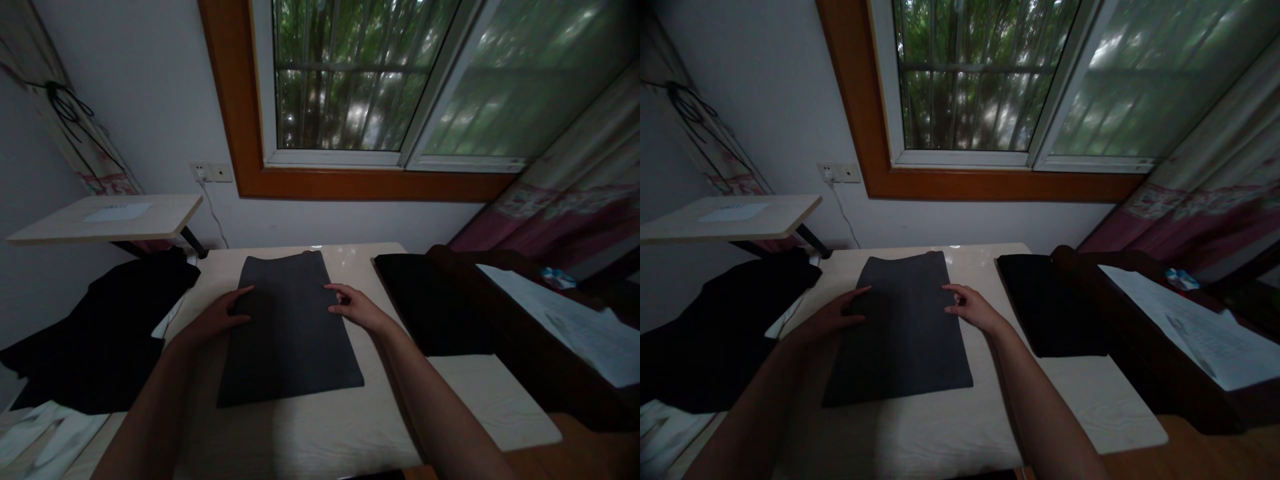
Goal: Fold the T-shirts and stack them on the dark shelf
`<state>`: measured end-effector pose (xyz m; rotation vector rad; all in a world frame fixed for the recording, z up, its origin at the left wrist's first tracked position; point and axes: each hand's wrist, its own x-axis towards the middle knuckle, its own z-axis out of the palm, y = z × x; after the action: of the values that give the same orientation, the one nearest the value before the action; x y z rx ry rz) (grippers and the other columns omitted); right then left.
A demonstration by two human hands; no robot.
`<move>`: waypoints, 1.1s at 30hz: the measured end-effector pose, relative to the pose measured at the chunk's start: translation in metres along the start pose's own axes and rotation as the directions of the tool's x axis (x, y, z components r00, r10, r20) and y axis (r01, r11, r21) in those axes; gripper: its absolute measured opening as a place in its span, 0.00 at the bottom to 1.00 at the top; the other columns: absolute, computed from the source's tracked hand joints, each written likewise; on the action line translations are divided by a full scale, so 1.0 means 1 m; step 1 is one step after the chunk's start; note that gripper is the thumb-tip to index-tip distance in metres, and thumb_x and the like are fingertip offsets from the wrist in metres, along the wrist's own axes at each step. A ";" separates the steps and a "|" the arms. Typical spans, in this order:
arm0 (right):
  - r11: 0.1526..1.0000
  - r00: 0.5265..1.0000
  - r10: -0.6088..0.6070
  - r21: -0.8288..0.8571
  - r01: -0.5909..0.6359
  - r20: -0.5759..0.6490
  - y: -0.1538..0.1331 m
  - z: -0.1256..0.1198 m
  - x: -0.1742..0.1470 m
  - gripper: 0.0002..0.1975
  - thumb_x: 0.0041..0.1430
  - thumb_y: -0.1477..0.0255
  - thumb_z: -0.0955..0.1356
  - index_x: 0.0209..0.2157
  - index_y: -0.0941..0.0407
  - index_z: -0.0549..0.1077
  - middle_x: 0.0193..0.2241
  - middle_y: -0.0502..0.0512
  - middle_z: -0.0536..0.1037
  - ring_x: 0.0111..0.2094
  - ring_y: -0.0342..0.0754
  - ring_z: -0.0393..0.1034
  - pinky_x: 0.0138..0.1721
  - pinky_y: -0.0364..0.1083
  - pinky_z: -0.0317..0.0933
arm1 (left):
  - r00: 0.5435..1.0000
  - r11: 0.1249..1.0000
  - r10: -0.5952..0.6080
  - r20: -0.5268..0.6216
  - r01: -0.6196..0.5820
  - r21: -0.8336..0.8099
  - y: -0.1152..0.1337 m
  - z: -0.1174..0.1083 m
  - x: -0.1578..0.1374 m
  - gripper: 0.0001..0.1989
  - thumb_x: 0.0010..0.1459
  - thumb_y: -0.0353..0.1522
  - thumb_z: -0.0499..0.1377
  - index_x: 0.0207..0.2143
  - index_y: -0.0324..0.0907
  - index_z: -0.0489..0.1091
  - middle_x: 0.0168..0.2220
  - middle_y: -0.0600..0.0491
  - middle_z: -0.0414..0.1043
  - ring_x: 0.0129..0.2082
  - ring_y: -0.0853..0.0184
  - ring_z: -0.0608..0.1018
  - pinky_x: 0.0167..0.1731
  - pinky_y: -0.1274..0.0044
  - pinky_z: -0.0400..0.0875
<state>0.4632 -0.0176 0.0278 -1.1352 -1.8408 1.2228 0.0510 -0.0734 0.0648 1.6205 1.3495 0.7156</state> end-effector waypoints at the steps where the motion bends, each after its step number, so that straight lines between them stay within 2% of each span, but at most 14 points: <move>1: 1.000 1.000 -0.001 0.004 0.001 -0.001 0.001 0.000 0.000 0.30 0.50 0.65 0.76 0.56 0.50 0.74 0.32 0.49 0.70 0.35 0.47 0.66 0.41 0.48 0.64 | 1.000 1.000 0.002 -0.001 -0.002 0.007 0.000 0.000 0.000 0.39 0.51 0.42 0.68 0.65 0.52 0.63 0.65 0.48 0.66 0.61 0.49 0.72 0.59 0.61 0.68; 9: 1.000 1.000 0.007 0.020 -0.007 -0.022 -0.002 0.000 0.000 0.31 0.49 0.65 0.77 0.56 0.51 0.74 0.31 0.48 0.68 0.34 0.46 0.63 0.39 0.46 0.61 | 0.999 0.994 -0.004 0.041 0.000 0.106 -0.001 -0.003 0.002 0.40 0.53 0.45 0.65 0.67 0.48 0.60 0.66 0.47 0.63 0.62 0.52 0.70 0.61 0.62 0.65; 12: 0.996 1.000 0.017 0.083 -0.015 -0.020 -0.006 0.001 -0.001 0.31 0.48 0.65 0.77 0.56 0.51 0.74 0.30 0.46 0.66 0.32 0.45 0.61 0.38 0.45 0.59 | 0.999 0.997 -0.009 0.038 0.006 0.073 0.001 -0.003 0.000 0.40 0.53 0.44 0.66 0.67 0.48 0.60 0.66 0.47 0.63 0.62 0.52 0.70 0.61 0.63 0.65; 17: 0.982 0.998 0.040 0.186 -0.030 -0.054 -0.010 0.001 -0.002 0.31 0.46 0.67 0.78 0.55 0.52 0.74 0.29 0.44 0.65 0.31 0.43 0.60 0.36 0.44 0.57 | 0.999 0.999 -0.025 0.020 0.025 -0.023 0.008 -0.003 -0.004 0.41 0.54 0.42 0.66 0.69 0.51 0.56 0.64 0.48 0.67 0.57 0.53 0.75 0.57 0.63 0.70; 24: 0.935 0.991 0.003 0.352 0.045 -0.135 -0.018 0.005 -0.002 0.28 0.46 0.69 0.78 0.51 0.50 0.75 0.28 0.44 0.68 0.30 0.42 0.64 0.36 0.44 0.60 | 0.995 0.990 0.048 -0.088 -0.059 -0.126 0.006 0.002 0.002 0.45 0.53 0.40 0.67 0.69 0.46 0.54 0.65 0.43 0.65 0.59 0.51 0.74 0.58 0.60 0.70; 28: 0.885 0.984 0.022 0.461 0.062 -0.174 -0.025 0.010 0.001 0.28 0.45 0.67 0.79 0.51 0.49 0.76 0.31 0.47 0.73 0.31 0.44 0.67 0.34 0.44 0.62 | 0.974 0.987 0.094 -0.206 -0.118 -0.108 0.010 0.001 0.003 0.43 0.52 0.40 0.67 0.68 0.46 0.57 0.66 0.44 0.64 0.59 0.51 0.74 0.58 0.61 0.71; 30: 0.874 0.977 0.062 0.484 0.045 -0.203 -0.032 0.011 0.002 0.27 0.45 0.66 0.79 0.50 0.51 0.77 0.30 0.47 0.74 0.26 0.42 0.65 0.28 0.43 0.60 | 0.960 0.989 0.094 -0.262 -0.120 -0.086 0.013 0.000 0.003 0.42 0.52 0.40 0.67 0.68 0.46 0.58 0.64 0.44 0.67 0.58 0.51 0.75 0.57 0.60 0.71; 33: 0.889 0.961 0.108 0.457 0.021 -0.254 -0.045 0.009 0.004 0.26 0.46 0.66 0.78 0.49 0.53 0.78 0.23 0.45 0.70 0.18 0.38 0.56 0.21 0.42 0.51 | 0.934 0.990 0.073 -0.351 -0.110 -0.087 0.018 -0.001 0.005 0.42 0.51 0.39 0.68 0.67 0.47 0.59 0.60 0.45 0.71 0.57 0.52 0.76 0.57 0.61 0.71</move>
<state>0.4396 -0.0258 0.0665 -1.0179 -1.2386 1.3562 0.0599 -0.0690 0.0809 1.5280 1.4600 1.1539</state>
